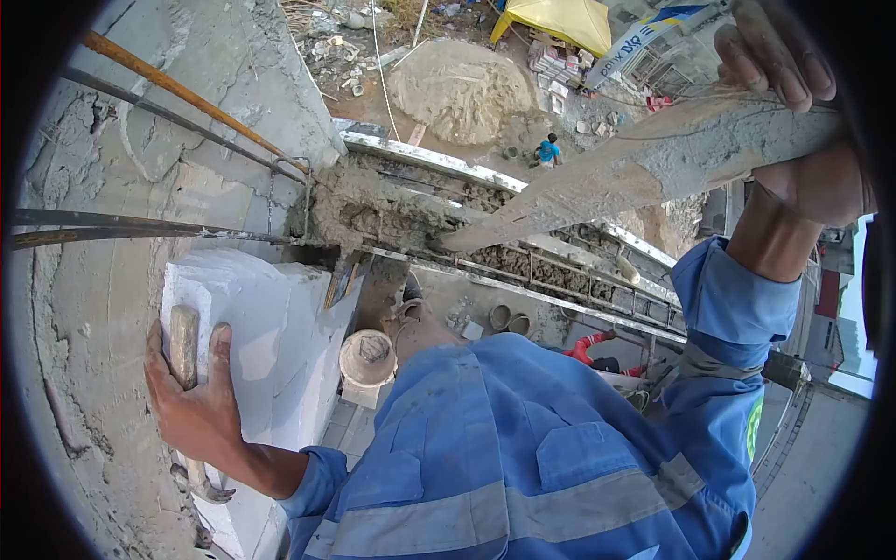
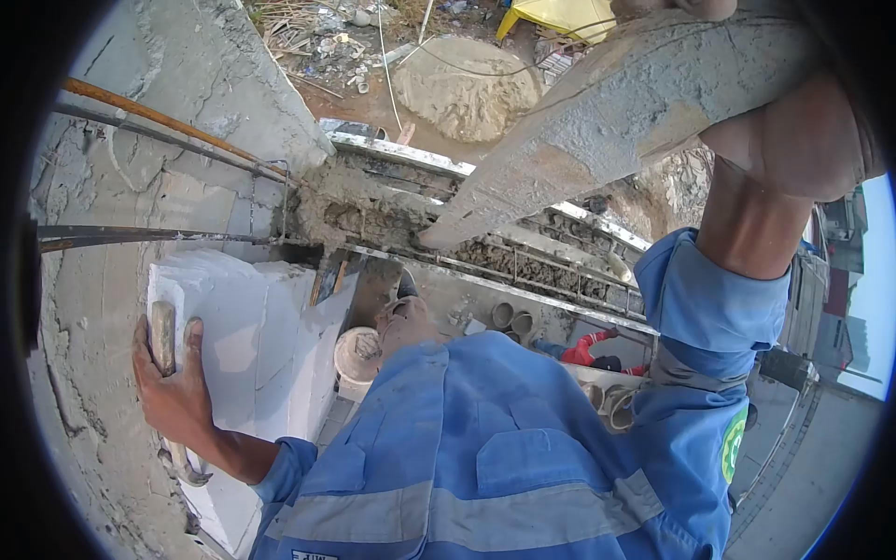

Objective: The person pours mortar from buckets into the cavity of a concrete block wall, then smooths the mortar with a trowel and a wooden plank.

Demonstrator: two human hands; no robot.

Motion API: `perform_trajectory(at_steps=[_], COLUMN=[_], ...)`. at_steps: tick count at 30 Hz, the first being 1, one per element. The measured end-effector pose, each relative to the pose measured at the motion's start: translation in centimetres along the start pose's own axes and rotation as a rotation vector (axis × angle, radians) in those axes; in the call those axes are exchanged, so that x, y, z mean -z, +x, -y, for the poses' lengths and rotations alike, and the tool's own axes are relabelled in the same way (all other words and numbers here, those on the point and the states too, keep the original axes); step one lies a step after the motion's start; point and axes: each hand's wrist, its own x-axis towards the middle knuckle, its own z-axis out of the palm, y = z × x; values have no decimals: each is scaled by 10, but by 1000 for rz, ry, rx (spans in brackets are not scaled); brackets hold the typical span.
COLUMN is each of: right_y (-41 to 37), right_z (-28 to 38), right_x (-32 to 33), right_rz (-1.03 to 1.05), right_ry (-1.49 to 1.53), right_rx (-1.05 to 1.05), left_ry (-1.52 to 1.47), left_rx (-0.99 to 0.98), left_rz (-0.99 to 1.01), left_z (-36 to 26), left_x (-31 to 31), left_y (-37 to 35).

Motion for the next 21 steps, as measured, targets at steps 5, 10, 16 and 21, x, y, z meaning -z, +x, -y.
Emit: perform_trajectory(at_steps=[5, 10, 16, 21], right_y=[-4, -38, -173, -263], right_z=[18, -8, 120, 168], right_x=[-2, -43, -55, -90], right_rz=[38, -282, -473, -712], right_ry=[27, -83, -52, -148], right_rx=[5, 43, 269, 410], left_ry=[-7, 2, -989, -1362], left_rx=[-27, -7, -505, -784], left_rz=[-10, 35, -626, 487], left_z=[3, 7, -3, -161], left_x=[-3, 3, -11, -67], left_y=[-1, 0, -34, -101])
